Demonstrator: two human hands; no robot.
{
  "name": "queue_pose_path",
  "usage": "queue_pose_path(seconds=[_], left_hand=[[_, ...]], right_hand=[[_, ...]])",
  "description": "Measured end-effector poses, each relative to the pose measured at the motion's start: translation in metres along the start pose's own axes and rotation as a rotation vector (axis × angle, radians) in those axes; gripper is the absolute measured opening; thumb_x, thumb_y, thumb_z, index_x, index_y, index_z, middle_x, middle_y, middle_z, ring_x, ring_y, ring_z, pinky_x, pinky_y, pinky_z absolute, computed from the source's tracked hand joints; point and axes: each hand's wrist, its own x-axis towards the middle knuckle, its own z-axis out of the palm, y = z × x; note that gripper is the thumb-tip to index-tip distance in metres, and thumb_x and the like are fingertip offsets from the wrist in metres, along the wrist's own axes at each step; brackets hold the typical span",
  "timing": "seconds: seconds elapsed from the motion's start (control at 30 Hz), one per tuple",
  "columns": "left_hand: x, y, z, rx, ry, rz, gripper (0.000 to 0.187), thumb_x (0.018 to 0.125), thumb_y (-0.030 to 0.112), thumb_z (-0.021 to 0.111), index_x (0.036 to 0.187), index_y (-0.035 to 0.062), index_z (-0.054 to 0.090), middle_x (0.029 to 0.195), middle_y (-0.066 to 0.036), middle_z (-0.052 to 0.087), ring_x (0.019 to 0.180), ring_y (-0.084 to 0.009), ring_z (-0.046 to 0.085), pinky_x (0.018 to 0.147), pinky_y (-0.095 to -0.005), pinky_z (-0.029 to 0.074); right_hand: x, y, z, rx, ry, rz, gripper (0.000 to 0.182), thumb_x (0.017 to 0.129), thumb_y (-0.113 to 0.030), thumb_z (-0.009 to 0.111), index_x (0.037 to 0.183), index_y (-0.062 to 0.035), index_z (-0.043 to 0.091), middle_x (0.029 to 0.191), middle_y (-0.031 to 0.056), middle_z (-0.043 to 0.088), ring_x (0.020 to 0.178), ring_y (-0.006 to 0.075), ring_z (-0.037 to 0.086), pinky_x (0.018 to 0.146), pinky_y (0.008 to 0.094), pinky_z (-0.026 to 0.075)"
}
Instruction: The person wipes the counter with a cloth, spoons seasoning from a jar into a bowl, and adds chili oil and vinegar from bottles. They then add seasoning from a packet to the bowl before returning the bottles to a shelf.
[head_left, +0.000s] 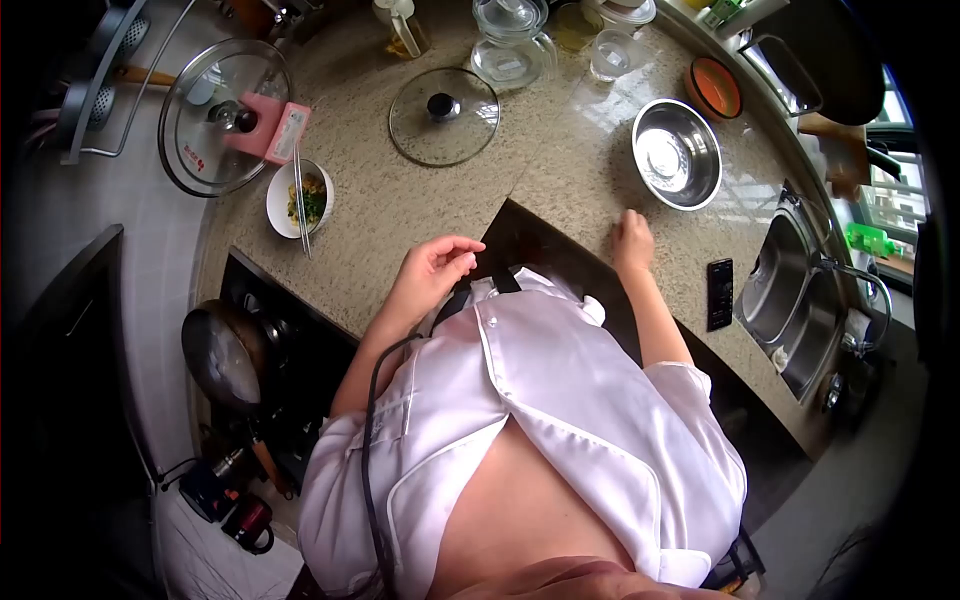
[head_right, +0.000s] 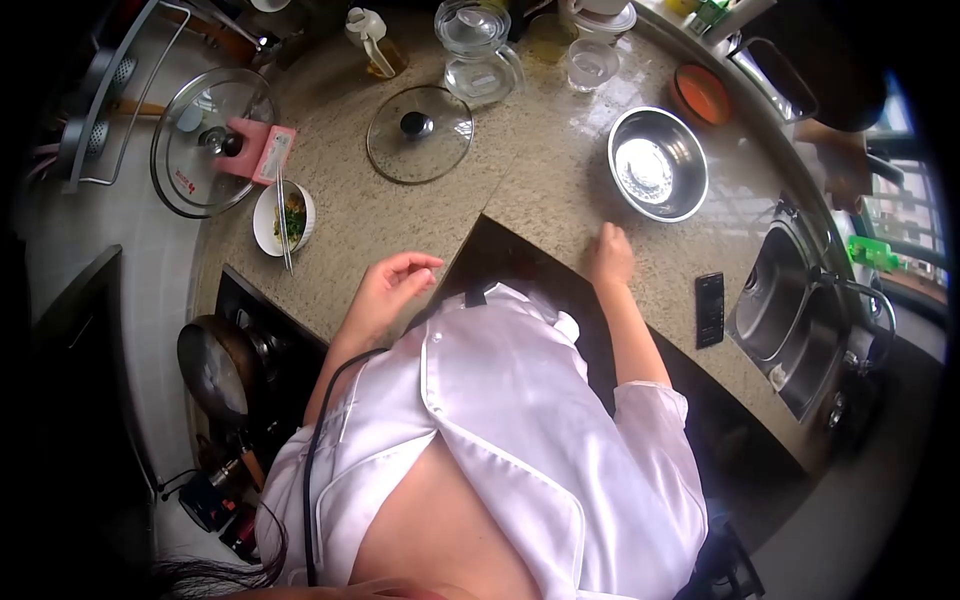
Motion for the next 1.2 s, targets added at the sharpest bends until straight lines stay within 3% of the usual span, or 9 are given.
queue_pose_path(seconds=[0.27,0.47,0.53,0.67,0.77,0.83,1.0,1.03,1.2], left_hand=[[0.010,0.006,0.008,0.029,0.024,-0.033,0.020,0.092,0.005,0.057,0.110,-0.0005,0.064,0.090,-0.001,0.063,0.082,-0.0056,0.057,0.075,-0.0201,0.046],[-0.008,-0.001,-0.012,0.015,0.128,-0.010,0.021,0.093,0.006,0.056,0.110,-0.0012,0.064,0.089,-0.001,0.063,0.082,-0.0065,0.058,0.075,-0.0205,0.046],[-0.011,-0.009,-0.017,0.007,0.146,-0.018,0.023,0.093,0.009,0.055,0.112,-0.0001,0.064,0.088,-0.003,0.064,0.081,-0.0089,0.057,0.075,-0.0229,0.046],[-0.007,-0.008,-0.011,-0.031,0.086,-0.073,0.023,0.093,0.009,0.055,0.112,-0.0006,0.063,0.088,-0.003,0.064,0.080,-0.0089,0.057,0.075,-0.0228,0.046],[-0.001,0.003,-0.002,-0.034,0.056,-0.080,0.021,0.094,0.008,0.055,0.112,-0.0017,0.062,0.089,-0.002,0.064,0.081,-0.0068,0.057,0.076,-0.0211,0.047],[0.006,0.005,0.000,-0.005,0.055,-0.037,0.022,0.094,0.008,0.055,0.111,-0.0019,0.063,0.089,-0.002,0.063,0.081,-0.0065,0.056,0.076,-0.0213,0.047],[0.011,0.000,0.001,0.034,0.004,-0.017,0.021,0.094,0.009,0.056,0.111,-0.0007,0.063,0.089,-0.002,0.063,0.080,-0.0060,0.056,0.073,-0.0201,0.045],[0.011,-0.003,0.001,0.053,-0.006,-0.028,0.021,0.093,0.010,0.056,0.111,-0.0002,0.064,0.089,-0.002,0.063,0.080,-0.0058,0.056,0.072,-0.0196,0.045],[0.016,-0.010,0.003,0.040,-0.013,-0.058,0.022,0.093,0.010,0.057,0.111,0.0009,0.064,0.087,-0.001,0.063,0.079,-0.0057,0.056,0.071,-0.0194,0.045]], right_hand=[[0.066,-0.157,0.070,0.157,-0.221,-0.532,0.011,0.085,-0.009,0.048,0.095,-0.0049,0.052,0.091,0.0173,0.057,0.088,0.0345,0.060,0.073,0.0426,0.051],[0.151,-0.055,0.058,0.036,0.013,-0.029,0.005,0.087,-0.006,0.048,0.092,-0.0052,0.051,0.091,0.0180,0.059,0.083,0.0367,0.062,0.068,0.0457,0.053],[0.153,-0.059,0.057,-0.014,0.065,0.060,0.005,0.087,-0.004,0.048,0.091,-0.0035,0.051,0.089,0.0188,0.059,0.078,0.0370,0.063,0.065,0.0458,0.053],[0.075,-0.125,0.062,0.063,-0.178,-0.243,0.010,0.084,-0.004,0.050,0.094,-0.0036,0.050,0.093,0.0172,0.057,0.088,0.0353,0.061,0.072,0.0442,0.052],[0.041,-0.115,0.057,0.173,-0.202,-0.430,0.012,0.085,-0.007,0.049,0.097,-0.0060,0.051,0.095,0.0154,0.056,0.089,0.0365,0.058,0.075,0.0439,0.050],[0.060,-0.081,0.049,0.086,-0.065,-0.320,0.011,0.083,-0.004,0.051,0.095,-0.0049,0.051,0.094,0.0152,0.057,0.090,0.0335,0.060,0.074,0.0427,0.052],[0.090,-0.037,0.023,0.053,-0.087,0.075,0.006,0.090,-0.007,0.047,0.094,-0.0032,0.050,0.096,0.0185,0.059,0.089,0.0381,0.063,0.071,0.0462,0.052],[0.082,-0.046,0.032,0.048,0.036,0.029,0.008,0.091,-0.007,0.046,0.095,-0.0021,0.050,0.095,0.0207,0.059,0.087,0.0389,0.062,0.071,0.0461,0.052],[0.018,-0.113,0.062,0.147,-0.125,-0.240,0.012,0.086,-0.006,0.051,0.098,-0.0023,0.051,0.092,0.0182,0.059,0.085,0.0356,0.062,0.071,0.0444,0.052]])
